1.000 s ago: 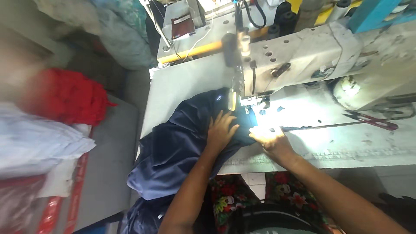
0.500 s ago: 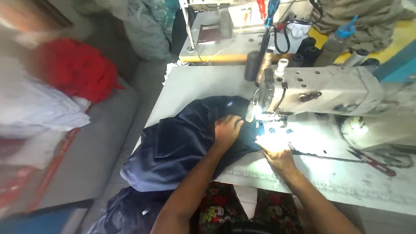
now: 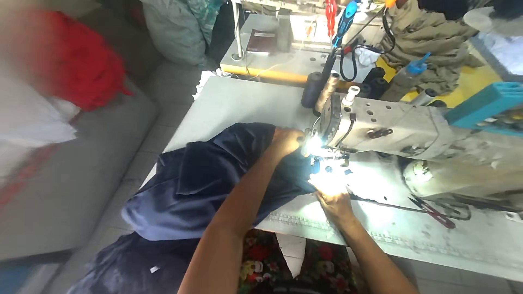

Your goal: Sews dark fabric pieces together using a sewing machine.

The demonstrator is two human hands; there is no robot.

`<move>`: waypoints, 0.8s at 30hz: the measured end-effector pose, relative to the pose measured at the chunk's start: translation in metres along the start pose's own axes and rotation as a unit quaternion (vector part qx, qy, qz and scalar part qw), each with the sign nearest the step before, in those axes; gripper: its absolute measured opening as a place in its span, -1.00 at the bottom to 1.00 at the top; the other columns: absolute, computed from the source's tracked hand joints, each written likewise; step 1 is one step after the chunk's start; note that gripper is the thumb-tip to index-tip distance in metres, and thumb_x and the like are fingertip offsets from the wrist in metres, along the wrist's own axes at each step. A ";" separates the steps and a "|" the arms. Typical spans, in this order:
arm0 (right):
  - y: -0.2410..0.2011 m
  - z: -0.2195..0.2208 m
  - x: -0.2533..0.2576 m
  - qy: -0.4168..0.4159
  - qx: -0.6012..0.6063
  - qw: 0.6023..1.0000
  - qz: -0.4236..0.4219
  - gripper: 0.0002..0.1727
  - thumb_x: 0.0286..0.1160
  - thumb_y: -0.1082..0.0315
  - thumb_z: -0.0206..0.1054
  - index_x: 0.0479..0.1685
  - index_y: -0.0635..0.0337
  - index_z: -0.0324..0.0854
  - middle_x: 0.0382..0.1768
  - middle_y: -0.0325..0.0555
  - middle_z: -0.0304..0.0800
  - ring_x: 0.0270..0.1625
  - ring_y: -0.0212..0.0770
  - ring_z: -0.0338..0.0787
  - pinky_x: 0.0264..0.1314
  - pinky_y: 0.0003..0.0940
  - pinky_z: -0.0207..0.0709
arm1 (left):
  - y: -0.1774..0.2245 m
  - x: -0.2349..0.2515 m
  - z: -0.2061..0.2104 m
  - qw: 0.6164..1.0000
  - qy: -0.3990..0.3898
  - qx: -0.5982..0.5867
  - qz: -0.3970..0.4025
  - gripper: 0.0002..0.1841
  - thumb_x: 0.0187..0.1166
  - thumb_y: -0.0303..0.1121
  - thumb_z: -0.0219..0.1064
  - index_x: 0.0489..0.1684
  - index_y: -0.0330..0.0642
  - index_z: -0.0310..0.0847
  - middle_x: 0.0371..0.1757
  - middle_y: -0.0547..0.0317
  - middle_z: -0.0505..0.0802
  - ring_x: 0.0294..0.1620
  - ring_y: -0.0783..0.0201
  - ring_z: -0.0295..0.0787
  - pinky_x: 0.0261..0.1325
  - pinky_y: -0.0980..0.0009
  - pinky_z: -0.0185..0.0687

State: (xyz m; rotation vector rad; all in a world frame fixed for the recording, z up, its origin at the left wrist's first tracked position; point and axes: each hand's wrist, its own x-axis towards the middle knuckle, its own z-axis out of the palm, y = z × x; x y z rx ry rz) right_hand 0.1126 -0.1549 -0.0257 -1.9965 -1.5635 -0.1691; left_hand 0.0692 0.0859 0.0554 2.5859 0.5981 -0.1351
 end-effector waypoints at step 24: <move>-0.003 0.000 0.000 0.003 0.007 1.000 0.007 -0.71 0.56 0.39 0.27 0.05 0.14 0.91 0.18 -0.01 0.92 0.29 0.16 0.85 0.34 0.20 0.61 | -0.007 -0.035 0.029 0.965 0.053 -0.254 -0.030 -0.70 0.79 -0.44 0.14 0.11 -0.52 0.71 0.08 -0.38 0.81 0.26 -0.18 0.67 0.50 -0.10 0.31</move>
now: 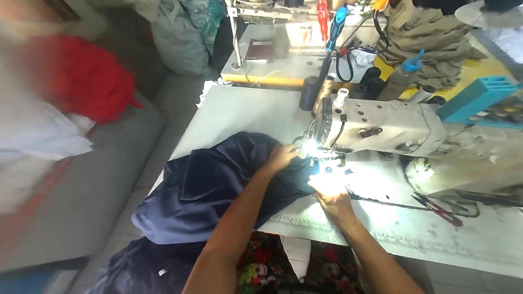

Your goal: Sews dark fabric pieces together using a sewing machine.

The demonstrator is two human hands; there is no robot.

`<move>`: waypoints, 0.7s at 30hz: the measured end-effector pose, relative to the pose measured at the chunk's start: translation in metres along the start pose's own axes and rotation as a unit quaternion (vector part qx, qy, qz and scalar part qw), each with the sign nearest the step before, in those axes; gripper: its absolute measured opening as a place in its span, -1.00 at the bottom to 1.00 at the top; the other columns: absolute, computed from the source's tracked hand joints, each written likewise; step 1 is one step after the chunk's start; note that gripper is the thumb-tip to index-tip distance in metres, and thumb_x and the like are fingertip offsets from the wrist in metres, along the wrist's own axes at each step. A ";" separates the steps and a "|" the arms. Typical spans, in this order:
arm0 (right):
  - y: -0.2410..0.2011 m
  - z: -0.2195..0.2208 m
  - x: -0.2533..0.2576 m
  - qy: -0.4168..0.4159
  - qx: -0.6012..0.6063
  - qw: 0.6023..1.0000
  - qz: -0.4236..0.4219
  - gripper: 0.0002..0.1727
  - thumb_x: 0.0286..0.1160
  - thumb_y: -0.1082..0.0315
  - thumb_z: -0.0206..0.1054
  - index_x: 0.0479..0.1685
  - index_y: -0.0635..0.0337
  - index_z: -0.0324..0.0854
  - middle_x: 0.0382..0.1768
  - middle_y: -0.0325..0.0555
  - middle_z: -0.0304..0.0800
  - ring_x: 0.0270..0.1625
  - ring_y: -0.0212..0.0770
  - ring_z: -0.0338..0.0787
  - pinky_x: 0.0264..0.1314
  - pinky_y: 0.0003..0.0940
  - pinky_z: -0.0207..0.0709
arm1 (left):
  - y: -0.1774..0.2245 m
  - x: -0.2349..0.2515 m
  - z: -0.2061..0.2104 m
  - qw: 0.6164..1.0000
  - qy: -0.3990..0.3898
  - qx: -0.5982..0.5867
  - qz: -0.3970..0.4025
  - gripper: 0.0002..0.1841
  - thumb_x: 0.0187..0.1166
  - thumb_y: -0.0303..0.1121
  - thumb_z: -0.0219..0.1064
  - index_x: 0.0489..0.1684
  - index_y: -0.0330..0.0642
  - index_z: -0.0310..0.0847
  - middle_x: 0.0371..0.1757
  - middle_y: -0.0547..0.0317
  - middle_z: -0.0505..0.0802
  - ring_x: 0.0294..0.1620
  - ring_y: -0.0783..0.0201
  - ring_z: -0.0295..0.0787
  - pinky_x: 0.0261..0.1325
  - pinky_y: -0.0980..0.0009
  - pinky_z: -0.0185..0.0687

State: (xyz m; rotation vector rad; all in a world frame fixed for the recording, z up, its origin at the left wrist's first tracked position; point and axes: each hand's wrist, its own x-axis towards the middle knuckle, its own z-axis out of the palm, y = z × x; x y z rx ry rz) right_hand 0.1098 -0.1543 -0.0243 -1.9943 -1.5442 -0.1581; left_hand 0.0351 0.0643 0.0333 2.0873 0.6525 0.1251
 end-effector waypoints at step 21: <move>-0.002 -0.001 0.000 -0.007 0.006 1.000 -0.002 -0.75 0.53 0.38 0.35 0.04 0.14 0.90 0.22 -0.01 0.90 0.35 0.14 0.81 0.36 0.18 0.59 | -0.009 0.047 -0.001 0.955 0.127 0.255 0.083 -0.67 0.68 -0.36 0.33 0.33 -0.29 0.66 0.53 -0.24 0.65 0.68 -0.26 0.41 0.72 -0.45 -0.13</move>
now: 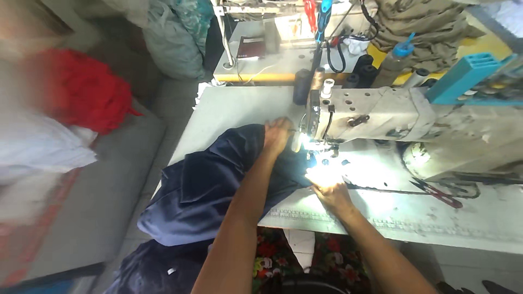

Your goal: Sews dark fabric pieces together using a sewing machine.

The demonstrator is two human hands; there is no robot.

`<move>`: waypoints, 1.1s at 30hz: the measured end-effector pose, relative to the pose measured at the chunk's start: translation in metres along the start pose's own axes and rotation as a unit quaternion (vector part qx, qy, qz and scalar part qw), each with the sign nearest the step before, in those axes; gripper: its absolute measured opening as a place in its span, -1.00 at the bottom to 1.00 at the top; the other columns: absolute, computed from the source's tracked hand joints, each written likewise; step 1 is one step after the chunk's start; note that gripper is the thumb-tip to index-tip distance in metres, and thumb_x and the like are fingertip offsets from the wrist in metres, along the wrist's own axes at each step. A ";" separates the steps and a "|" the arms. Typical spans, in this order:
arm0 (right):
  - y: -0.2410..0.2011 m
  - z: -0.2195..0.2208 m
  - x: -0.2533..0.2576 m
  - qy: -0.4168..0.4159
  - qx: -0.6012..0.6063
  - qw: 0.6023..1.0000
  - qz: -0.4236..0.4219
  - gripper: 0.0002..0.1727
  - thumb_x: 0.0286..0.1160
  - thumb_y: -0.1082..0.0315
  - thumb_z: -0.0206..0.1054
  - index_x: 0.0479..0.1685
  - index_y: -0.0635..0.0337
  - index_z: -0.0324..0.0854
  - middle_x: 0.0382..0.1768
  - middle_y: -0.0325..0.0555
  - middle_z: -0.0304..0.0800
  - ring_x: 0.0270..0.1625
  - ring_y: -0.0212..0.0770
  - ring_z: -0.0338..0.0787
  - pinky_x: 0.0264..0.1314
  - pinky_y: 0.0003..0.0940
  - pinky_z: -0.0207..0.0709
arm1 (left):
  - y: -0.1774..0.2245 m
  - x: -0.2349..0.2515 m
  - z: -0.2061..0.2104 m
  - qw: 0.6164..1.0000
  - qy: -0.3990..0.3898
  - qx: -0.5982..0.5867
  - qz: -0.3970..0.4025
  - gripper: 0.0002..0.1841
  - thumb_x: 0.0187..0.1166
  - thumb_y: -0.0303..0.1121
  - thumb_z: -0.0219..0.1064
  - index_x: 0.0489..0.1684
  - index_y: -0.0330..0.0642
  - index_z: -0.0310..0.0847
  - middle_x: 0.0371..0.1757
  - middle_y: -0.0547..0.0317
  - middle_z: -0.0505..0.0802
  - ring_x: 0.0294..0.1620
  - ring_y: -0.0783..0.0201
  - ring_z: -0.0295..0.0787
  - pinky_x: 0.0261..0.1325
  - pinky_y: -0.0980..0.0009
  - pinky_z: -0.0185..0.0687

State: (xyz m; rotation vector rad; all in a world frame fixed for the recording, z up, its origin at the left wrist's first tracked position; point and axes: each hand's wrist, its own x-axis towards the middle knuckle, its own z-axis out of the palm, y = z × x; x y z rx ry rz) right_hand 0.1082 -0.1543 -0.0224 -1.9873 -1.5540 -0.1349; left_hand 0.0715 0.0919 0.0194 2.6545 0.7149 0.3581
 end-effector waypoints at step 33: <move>-0.009 -0.018 -0.020 -0.031 0.075 0.994 -0.077 -0.72 0.44 0.59 0.36 -0.07 0.08 0.92 0.18 -0.05 0.92 0.32 0.07 0.85 0.24 0.22 0.63 | 0.087 -0.166 -0.056 0.925 -0.246 -0.125 0.263 -0.78 0.66 -0.37 0.32 -0.24 -0.34 0.84 -0.33 0.02 0.90 -0.18 0.19 0.87 0.51 0.12 0.50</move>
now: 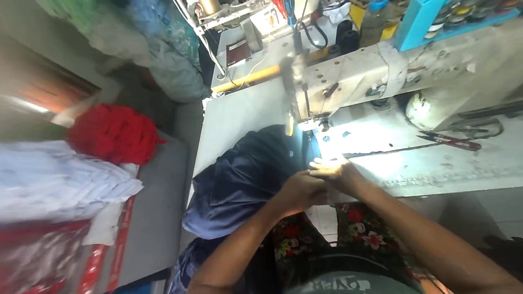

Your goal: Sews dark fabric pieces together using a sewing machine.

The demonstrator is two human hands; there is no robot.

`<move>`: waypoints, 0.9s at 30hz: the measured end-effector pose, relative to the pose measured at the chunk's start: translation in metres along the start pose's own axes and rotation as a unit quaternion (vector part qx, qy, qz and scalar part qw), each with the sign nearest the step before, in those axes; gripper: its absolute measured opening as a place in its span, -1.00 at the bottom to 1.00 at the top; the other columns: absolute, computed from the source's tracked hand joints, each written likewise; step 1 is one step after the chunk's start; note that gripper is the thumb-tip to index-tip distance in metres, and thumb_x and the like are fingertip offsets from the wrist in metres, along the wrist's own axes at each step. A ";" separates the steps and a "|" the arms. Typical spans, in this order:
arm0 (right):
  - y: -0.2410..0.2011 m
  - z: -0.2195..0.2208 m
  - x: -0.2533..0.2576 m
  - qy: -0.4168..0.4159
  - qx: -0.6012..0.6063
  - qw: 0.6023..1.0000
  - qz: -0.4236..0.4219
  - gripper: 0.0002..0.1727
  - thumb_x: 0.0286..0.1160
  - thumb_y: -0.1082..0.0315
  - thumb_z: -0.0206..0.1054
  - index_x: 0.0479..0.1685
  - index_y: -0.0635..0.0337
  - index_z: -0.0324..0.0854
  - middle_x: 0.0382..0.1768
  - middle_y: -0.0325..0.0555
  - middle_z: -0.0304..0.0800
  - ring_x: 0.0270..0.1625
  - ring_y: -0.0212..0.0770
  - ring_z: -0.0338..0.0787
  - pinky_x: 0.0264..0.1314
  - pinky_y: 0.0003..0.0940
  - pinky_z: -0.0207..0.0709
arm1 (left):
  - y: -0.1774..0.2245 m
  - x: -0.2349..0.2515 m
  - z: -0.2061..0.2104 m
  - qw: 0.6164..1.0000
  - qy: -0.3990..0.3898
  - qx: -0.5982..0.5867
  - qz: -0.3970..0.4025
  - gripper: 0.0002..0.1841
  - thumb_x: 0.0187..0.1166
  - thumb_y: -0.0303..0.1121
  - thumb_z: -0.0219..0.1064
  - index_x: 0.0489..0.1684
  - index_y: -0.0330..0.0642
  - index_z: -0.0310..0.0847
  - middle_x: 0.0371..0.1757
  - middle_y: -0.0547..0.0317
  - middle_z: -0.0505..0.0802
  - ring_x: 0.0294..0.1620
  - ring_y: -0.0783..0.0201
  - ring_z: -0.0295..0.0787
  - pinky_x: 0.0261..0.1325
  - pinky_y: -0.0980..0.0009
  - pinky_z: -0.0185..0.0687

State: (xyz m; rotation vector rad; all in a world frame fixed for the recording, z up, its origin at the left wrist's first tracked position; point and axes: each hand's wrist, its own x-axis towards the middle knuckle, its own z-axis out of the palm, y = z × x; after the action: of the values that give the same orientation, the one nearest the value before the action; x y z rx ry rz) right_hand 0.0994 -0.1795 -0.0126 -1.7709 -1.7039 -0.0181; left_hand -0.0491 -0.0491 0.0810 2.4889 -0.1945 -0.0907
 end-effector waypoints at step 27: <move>-0.033 -0.001 -0.032 0.044 -0.070 0.995 0.047 -0.74 0.51 0.51 0.27 -0.11 0.13 0.90 0.03 -0.11 0.98 0.11 -0.06 0.96 0.08 0.08 0.72 | -0.085 0.009 0.028 0.959 0.180 0.058 -0.213 -0.75 0.73 -0.30 0.22 -0.01 -0.25 0.77 0.54 -0.01 0.70 0.76 -0.12 0.35 0.64 -0.60 -0.18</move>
State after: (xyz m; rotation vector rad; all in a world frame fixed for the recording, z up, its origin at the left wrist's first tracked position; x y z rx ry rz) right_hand 0.0663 -0.2106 -0.0110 -1.9216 -1.5889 -0.1772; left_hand -0.0331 -0.0003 0.0072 2.5704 0.5043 0.2019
